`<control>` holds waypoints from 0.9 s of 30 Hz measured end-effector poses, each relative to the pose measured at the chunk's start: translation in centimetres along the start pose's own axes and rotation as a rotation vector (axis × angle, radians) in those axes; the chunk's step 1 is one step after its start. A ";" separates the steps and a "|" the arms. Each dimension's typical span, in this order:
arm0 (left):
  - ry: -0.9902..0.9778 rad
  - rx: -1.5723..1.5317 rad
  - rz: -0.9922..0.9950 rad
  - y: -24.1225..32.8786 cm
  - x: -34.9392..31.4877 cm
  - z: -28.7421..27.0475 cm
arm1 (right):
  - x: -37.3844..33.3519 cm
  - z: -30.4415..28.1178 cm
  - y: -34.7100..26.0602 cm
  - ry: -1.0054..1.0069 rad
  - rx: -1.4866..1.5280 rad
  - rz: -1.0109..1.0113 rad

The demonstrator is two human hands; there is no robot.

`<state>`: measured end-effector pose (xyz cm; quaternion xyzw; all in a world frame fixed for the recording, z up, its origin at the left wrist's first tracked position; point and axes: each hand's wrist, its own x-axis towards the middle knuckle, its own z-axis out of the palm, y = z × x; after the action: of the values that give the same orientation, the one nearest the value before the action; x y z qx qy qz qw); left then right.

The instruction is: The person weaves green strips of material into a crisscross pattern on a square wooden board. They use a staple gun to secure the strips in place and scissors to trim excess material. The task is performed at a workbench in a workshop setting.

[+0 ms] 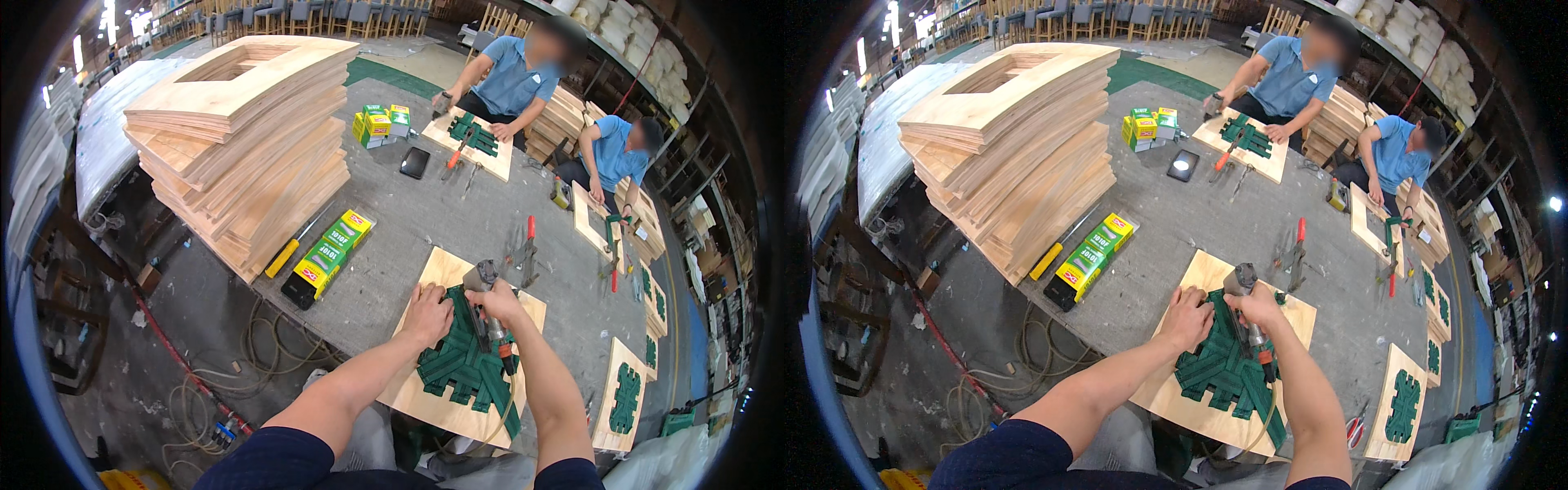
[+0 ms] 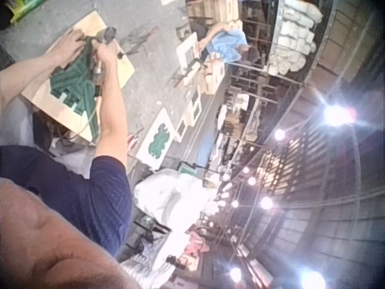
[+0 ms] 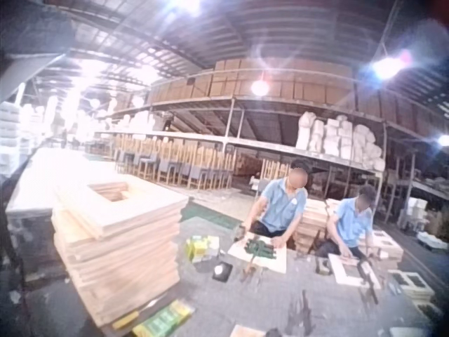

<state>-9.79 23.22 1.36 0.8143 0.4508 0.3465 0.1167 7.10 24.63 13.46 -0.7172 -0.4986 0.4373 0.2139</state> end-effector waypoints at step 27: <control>-0.344 -0.177 0.396 11.9 -13.9 -4.6 | -19.0 -17.8 31.7 0.382 0.874 0.381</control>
<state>-9.98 4.59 4.37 0.9201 0.2241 0.2574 0.1923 36.55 -3.21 7.13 -0.7061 -0.0816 0.4973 0.4974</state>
